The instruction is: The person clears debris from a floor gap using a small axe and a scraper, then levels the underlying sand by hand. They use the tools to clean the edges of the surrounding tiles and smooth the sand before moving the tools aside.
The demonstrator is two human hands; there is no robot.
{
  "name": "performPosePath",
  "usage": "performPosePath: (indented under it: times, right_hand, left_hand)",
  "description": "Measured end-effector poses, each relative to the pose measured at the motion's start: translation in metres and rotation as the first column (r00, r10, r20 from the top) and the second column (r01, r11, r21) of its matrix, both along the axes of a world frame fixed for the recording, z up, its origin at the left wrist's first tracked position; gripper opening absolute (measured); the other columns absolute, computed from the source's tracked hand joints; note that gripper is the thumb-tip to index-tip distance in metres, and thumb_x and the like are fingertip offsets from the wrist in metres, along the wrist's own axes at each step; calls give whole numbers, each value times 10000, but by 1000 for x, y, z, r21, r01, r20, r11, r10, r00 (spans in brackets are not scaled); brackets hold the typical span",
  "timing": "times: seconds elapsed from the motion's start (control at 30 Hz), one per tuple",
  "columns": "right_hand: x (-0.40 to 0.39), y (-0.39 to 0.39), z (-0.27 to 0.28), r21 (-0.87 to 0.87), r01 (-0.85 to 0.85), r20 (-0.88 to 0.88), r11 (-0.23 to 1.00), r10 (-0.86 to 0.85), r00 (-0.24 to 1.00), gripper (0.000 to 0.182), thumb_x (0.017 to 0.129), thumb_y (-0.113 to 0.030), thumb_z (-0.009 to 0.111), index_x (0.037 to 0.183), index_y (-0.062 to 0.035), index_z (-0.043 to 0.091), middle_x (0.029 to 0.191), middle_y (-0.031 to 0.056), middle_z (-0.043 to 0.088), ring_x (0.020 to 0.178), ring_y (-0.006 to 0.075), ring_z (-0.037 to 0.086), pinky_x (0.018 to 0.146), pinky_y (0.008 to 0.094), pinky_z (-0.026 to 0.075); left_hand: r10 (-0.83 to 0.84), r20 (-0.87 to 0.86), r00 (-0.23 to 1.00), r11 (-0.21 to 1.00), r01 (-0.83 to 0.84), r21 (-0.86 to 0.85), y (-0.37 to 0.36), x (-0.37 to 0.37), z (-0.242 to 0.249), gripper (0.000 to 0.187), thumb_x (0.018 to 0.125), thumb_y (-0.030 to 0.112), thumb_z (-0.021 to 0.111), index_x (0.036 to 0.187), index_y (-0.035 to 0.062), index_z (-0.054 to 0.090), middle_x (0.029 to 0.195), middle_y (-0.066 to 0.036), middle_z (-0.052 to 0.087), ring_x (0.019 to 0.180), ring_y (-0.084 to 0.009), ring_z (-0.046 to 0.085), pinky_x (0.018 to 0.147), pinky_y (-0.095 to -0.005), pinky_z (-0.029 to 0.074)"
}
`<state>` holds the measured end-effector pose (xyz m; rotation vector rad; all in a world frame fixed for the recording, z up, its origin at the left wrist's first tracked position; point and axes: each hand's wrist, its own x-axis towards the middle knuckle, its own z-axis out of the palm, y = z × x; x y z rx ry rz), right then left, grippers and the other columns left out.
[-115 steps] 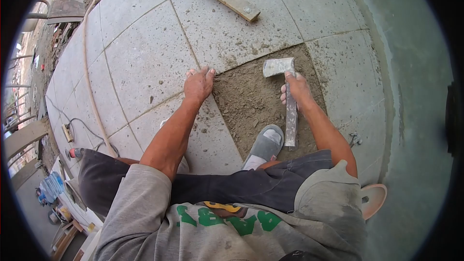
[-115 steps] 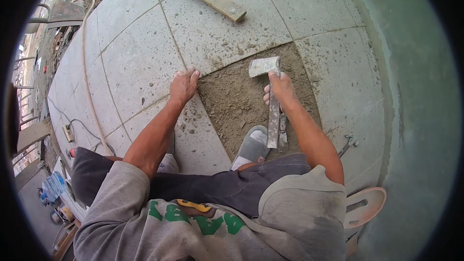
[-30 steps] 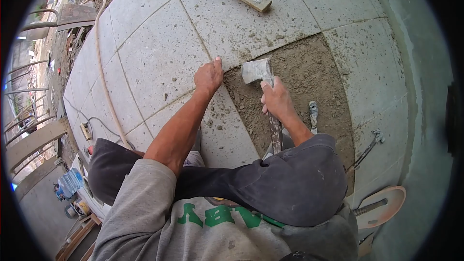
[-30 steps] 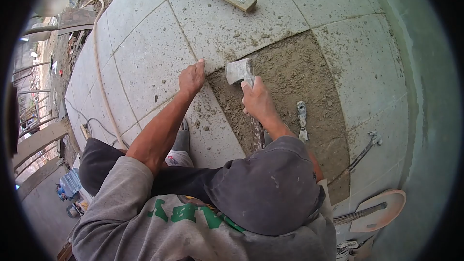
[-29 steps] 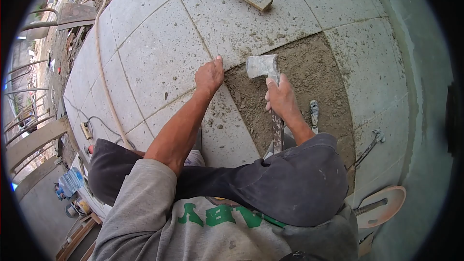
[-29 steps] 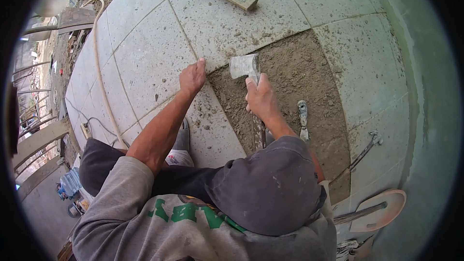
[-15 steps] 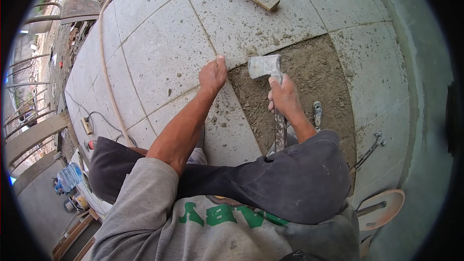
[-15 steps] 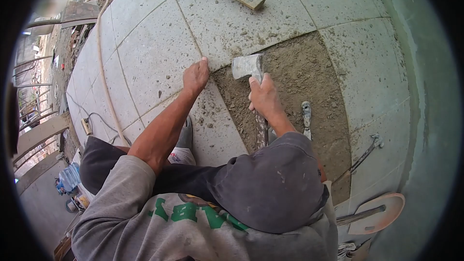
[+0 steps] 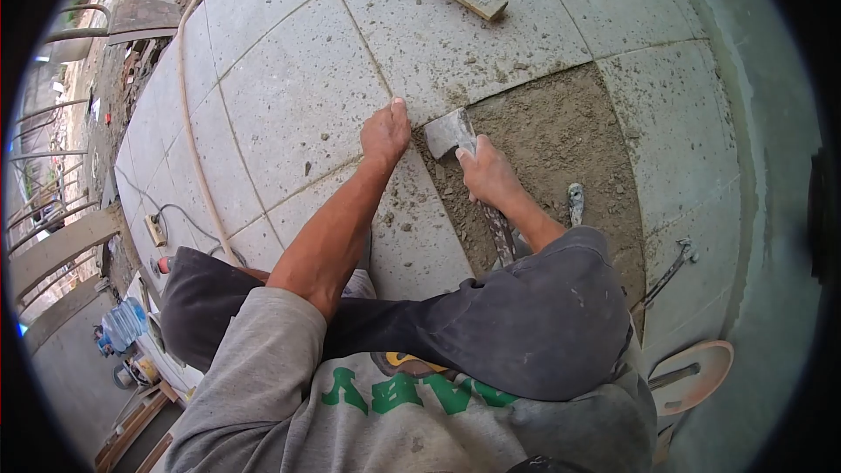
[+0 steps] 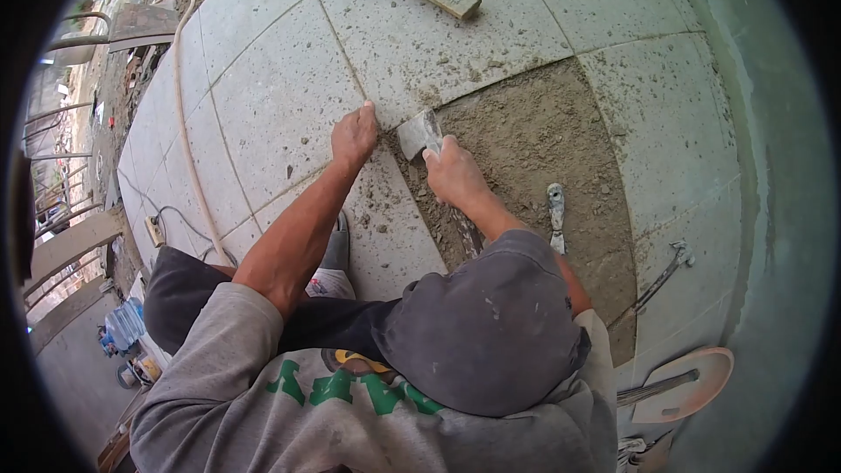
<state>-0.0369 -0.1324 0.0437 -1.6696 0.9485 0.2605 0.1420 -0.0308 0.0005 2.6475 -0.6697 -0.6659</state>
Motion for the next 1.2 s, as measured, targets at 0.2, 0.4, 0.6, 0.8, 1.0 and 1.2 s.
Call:
performPosePath:
  times: [0.2,0.4,0.6,0.8,1.0,1.2]
  right_hand:
    - [-12,-18,31,159,147,43,976,-156,987,382,977,-278,501,1033,97,461,790,249,635,541,300,661,613,433,543]
    - [3,4,0,103,-34,-19,994,36,999,361,982,-282,504,1028,75,475,687,122,599,459,212,606,490,360,505]
    - [-8,-13,18,96,122,50,988,-127,991,355,981,-280,505,1045,68,471,699,143,610,481,233,620,498,378,510]
    - [7,6,3,-87,-169,-18,982,168,986,422,959,-324,527,1059,85,494,952,350,621,958,510,599,841,532,477]
    - [-4,-5,5,-180,-30,21,983,34,999,417,966,-319,516,1049,89,483,889,305,638,783,444,657,751,500,516]
    - [-3,-17,17,161,31,-29,986,-26,999,358,982,-278,499,1036,76,480,768,219,645,467,258,627,557,409,537]
  left_hand:
    - [-4,-26,1000,999,5,42,7,1,5,601,998,423,265,987,1,694,978,-276,670,966,-473,615,887,-527,450]
    - [-11,-11,1000,1000,11,4,8,1,4,591,998,411,260,999,6,691,982,-271,672,971,-472,615,891,-527,452]
    - [0,-16,1000,999,1,41,10,0,-1,586,996,411,266,1011,11,693,1002,-269,670,983,-467,616,909,-521,452]
    - [19,-19,1000,999,-18,31,13,1,3,590,996,415,269,1002,6,694,989,-272,671,971,-466,621,901,-522,455]
    - [-12,-24,1000,1000,12,-3,13,0,1,572,999,410,273,1039,15,684,978,-278,669,968,-461,625,893,-514,464]
    - [15,57,998,994,-9,-113,2,-2,-3,588,993,439,310,901,-19,666,894,-302,647,913,-498,599,841,-541,441]
